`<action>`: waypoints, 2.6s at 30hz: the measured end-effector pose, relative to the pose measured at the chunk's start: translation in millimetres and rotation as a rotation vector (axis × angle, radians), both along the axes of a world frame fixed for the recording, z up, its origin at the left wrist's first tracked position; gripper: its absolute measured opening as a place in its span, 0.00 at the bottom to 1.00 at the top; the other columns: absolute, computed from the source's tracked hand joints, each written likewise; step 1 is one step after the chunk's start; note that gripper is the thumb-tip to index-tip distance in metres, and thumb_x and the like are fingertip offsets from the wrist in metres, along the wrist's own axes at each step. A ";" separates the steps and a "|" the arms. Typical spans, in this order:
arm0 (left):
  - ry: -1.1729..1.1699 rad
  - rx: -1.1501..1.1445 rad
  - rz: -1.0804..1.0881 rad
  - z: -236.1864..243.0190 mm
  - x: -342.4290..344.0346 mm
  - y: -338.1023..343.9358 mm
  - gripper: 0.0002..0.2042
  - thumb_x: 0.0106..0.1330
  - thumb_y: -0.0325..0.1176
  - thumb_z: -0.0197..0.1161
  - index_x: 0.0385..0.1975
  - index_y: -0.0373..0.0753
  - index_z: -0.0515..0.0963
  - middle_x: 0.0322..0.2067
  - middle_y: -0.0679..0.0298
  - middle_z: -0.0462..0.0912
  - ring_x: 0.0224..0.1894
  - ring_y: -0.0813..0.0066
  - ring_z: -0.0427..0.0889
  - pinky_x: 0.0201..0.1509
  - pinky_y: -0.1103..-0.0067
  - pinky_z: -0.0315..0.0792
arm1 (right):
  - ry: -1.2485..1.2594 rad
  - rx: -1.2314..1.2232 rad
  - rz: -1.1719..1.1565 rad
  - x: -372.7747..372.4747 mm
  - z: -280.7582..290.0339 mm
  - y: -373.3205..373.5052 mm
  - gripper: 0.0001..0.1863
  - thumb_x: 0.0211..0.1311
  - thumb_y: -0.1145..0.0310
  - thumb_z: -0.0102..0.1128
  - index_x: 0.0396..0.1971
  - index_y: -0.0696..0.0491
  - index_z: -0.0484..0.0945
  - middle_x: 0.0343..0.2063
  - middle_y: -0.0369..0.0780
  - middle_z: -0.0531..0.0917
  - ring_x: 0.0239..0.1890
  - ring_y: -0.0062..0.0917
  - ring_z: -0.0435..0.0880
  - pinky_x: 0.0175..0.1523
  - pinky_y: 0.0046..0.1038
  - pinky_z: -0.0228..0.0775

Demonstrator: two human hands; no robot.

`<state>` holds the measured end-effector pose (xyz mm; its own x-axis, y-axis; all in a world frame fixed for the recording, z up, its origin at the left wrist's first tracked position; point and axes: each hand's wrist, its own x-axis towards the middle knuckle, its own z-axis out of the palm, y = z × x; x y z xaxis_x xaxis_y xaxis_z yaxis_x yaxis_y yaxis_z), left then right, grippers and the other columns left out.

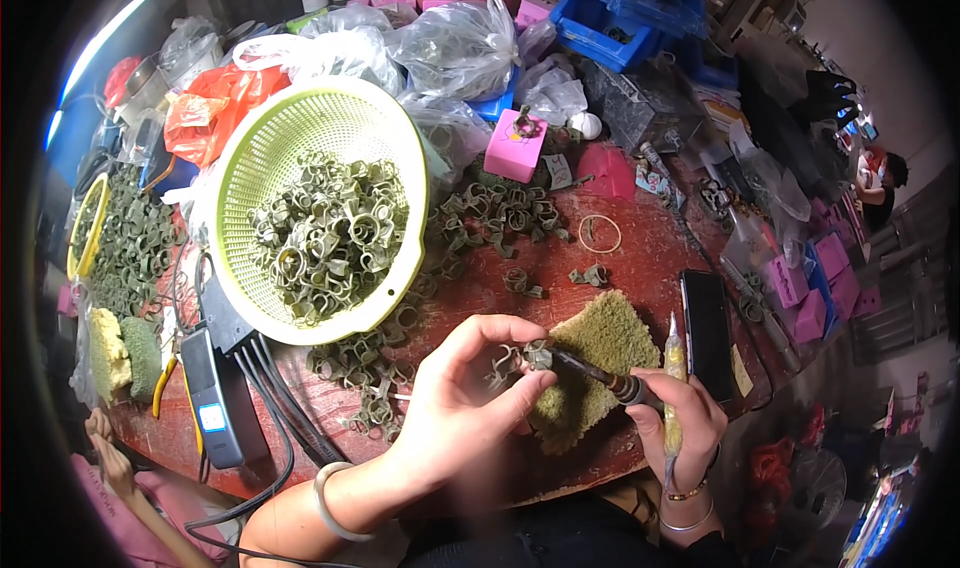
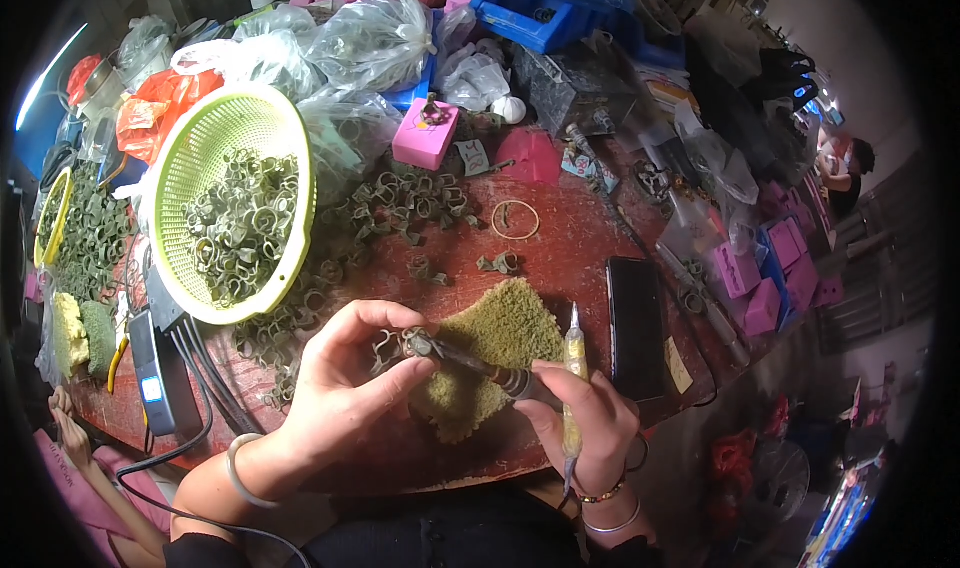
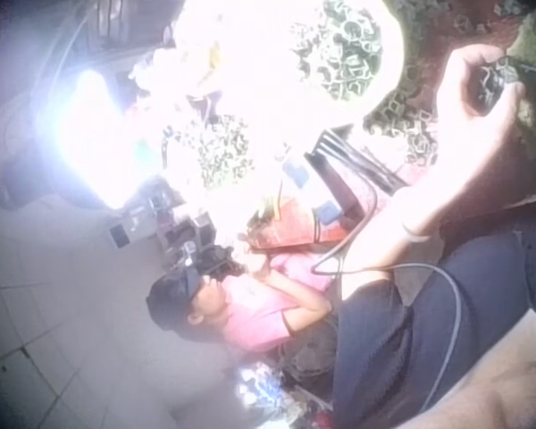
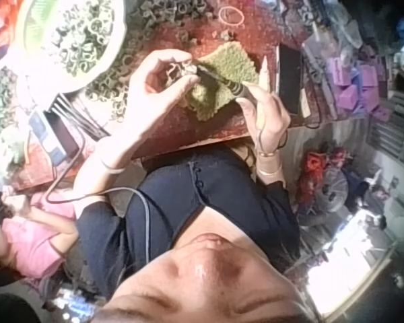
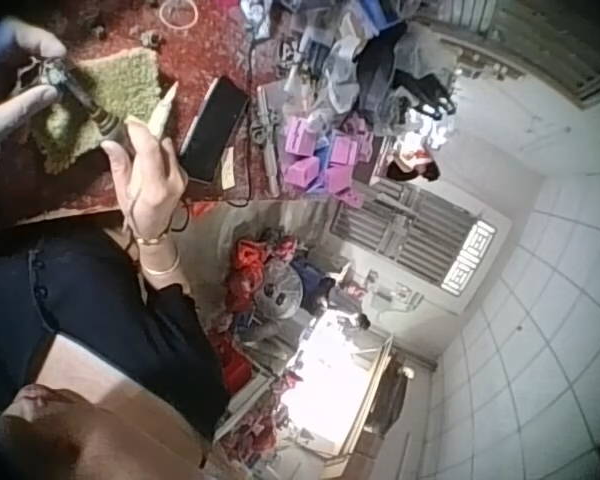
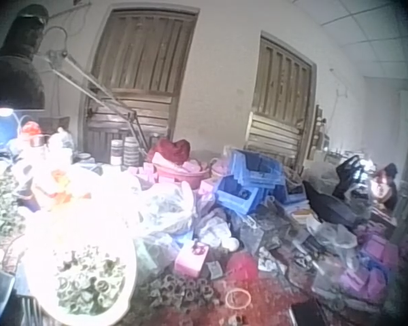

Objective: The recorder uses a soldering iron to attach components to small metal ring-like parts on a cluttered workbench.

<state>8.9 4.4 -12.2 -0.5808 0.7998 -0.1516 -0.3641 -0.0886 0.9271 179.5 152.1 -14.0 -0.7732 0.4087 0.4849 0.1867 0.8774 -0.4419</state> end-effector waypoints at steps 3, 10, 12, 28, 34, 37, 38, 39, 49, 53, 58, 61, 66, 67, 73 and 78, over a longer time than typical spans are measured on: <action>-0.003 -0.003 -0.004 0.8 0.0 0.5 0.16 0.60 0.18 0.62 0.47 0.34 0.69 0.42 0.62 0.73 0.26 0.86 0.75 0.26 0.89 0.72 | 0.014 0.001 0.001 1.0 0.3 0.6 0.16 0.50 0.65 0.70 0.35 0.57 0.78 0.33 0.41 0.85 0.28 0.33 0.83 0.33 0.27 0.76; 0.001 -0.016 0.003 1.0 -0.1 -0.1 0.16 0.60 0.19 0.62 0.47 0.34 0.69 0.42 0.61 0.74 0.25 0.86 0.75 0.25 0.89 0.72 | 0.003 0.006 0.002 0.3 -1.0 0.6 0.16 0.50 0.65 0.70 0.36 0.57 0.78 0.33 0.41 0.85 0.28 0.32 0.83 0.33 0.27 0.76; 0.001 -0.016 0.005 1.5 0.1 0.0 0.16 0.60 0.19 0.62 0.47 0.34 0.69 0.41 0.62 0.74 0.25 0.86 0.75 0.25 0.89 0.72 | 0.013 0.002 0.003 -0.5 -0.9 0.3 0.16 0.50 0.65 0.70 0.36 0.57 0.78 0.33 0.40 0.85 0.28 0.32 0.83 0.33 0.27 0.75; -0.010 0.009 -0.011 -2.0 -0.1 3.0 0.16 0.60 0.19 0.62 0.47 0.33 0.69 0.42 0.61 0.74 0.27 0.86 0.76 0.26 0.89 0.72 | 0.037 -0.027 0.003 2.0 -2.4 0.8 0.16 0.52 0.64 0.69 0.36 0.58 0.77 0.34 0.42 0.85 0.29 0.32 0.83 0.34 0.28 0.75; -0.024 -0.013 -0.036 0.7 -0.3 0.2 0.16 0.60 0.19 0.62 0.47 0.34 0.70 0.42 0.62 0.75 0.29 0.86 0.75 0.26 0.89 0.71 | 0.109 -0.110 0.038 -0.2 -1.4 -2.9 0.17 0.52 0.64 0.69 0.37 0.58 0.77 0.34 0.43 0.85 0.30 0.31 0.84 0.34 0.26 0.76; -0.001 -0.004 -0.033 -0.5 0.2 1.1 0.15 0.60 0.19 0.61 0.47 0.34 0.70 0.42 0.62 0.75 0.30 0.87 0.75 0.26 0.90 0.71 | 0.073 -0.088 0.060 -0.5 -1.3 -1.7 0.17 0.51 0.66 0.70 0.37 0.58 0.77 0.34 0.43 0.85 0.30 0.30 0.84 0.35 0.26 0.76; -0.002 -0.002 -0.033 -1.1 0.2 1.3 0.15 0.60 0.19 0.61 0.47 0.34 0.70 0.42 0.62 0.75 0.30 0.87 0.75 0.26 0.90 0.71 | 0.077 -0.082 0.060 0.0 -2.2 -1.4 0.17 0.51 0.66 0.70 0.37 0.58 0.77 0.34 0.43 0.85 0.30 0.31 0.84 0.35 0.26 0.76; 0.007 -0.003 -0.036 -1.9 0.2 1.9 0.16 0.60 0.19 0.61 0.47 0.34 0.70 0.42 0.62 0.75 0.30 0.87 0.75 0.26 0.90 0.71 | 0.080 -0.076 0.058 0.6 -2.7 -1.1 0.17 0.50 0.66 0.71 0.37 0.57 0.77 0.34 0.43 0.85 0.30 0.31 0.84 0.35 0.26 0.76; 0.019 0.004 -0.034 -0.5 0.3 0.8 0.16 0.60 0.19 0.61 0.47 0.33 0.69 0.43 0.62 0.75 0.29 0.87 0.74 0.27 0.90 0.71 | 0.047 -0.013 0.047 -1.6 0.6 -2.5 0.17 0.50 0.65 0.71 0.37 0.56 0.77 0.34 0.41 0.85 0.29 0.31 0.83 0.33 0.26 0.76; 0.006 -0.001 -0.050 0.3 -0.6 -0.7 0.16 0.60 0.18 0.61 0.47 0.33 0.69 0.43 0.62 0.75 0.30 0.87 0.74 0.27 0.90 0.71 | 0.036 -0.017 0.044 -1.1 0.6 -2.8 0.17 0.50 0.63 0.71 0.36 0.56 0.78 0.34 0.40 0.85 0.28 0.31 0.83 0.33 0.26 0.75; -0.002 -0.017 -0.037 1.1 -0.6 -0.6 0.16 0.60 0.18 0.61 0.48 0.34 0.69 0.43 0.61 0.75 0.29 0.86 0.75 0.28 0.89 0.72 | 0.036 -0.015 0.050 -0.8 1.0 -2.6 0.17 0.50 0.63 0.71 0.36 0.56 0.78 0.34 0.41 0.85 0.28 0.31 0.83 0.33 0.26 0.75; -0.016 -0.010 -0.029 -0.5 -0.4 -0.9 0.16 0.60 0.18 0.61 0.48 0.34 0.69 0.42 0.61 0.75 0.28 0.86 0.75 0.28 0.89 0.72 | 0.029 -0.030 0.052 -1.1 1.8 -2.7 0.17 0.49 0.64 0.71 0.36 0.56 0.78 0.34 0.41 0.85 0.28 0.31 0.83 0.33 0.26 0.76; -0.013 -0.012 -0.026 0.8 -0.6 -1.4 0.16 0.61 0.19 0.62 0.48 0.34 0.69 0.39 0.64 0.75 0.29 0.88 0.74 0.28 0.89 0.72 | 0.047 -0.048 0.057 -0.9 0.2 -2.2 0.17 0.49 0.65 0.71 0.37 0.56 0.77 0.34 0.41 0.85 0.29 0.31 0.83 0.34 0.26 0.76; -0.011 -0.006 -0.028 1.0 -0.6 -1.3 0.16 0.61 0.21 0.62 0.49 0.34 0.69 0.37 0.66 0.76 0.30 0.89 0.74 0.29 0.90 0.72 | 0.046 -0.047 0.057 -0.7 0.6 -2.3 0.17 0.49 0.65 0.71 0.37 0.56 0.77 0.34 0.41 0.85 0.29 0.31 0.83 0.34 0.26 0.76; -0.019 -0.014 -0.023 1.9 -0.6 -1.2 0.16 0.60 0.18 0.61 0.48 0.33 0.69 0.40 0.62 0.75 0.28 0.86 0.75 0.28 0.89 0.72 | 0.056 -0.059 0.069 -1.7 -0.7 -2.6 0.17 0.49 0.65 0.71 0.37 0.57 0.77 0.34 0.42 0.85 0.30 0.31 0.84 0.35 0.26 0.77; -0.015 -0.009 -0.034 2.4 -0.4 0.0 0.16 0.60 0.19 0.61 0.48 0.33 0.69 0.42 0.62 0.75 0.30 0.86 0.75 0.28 0.89 0.71 | 0.051 -0.054 0.058 -0.3 0.3 -2.9 0.17 0.49 0.65 0.71 0.37 0.56 0.77 0.34 0.42 0.85 0.31 0.31 0.84 0.36 0.27 0.77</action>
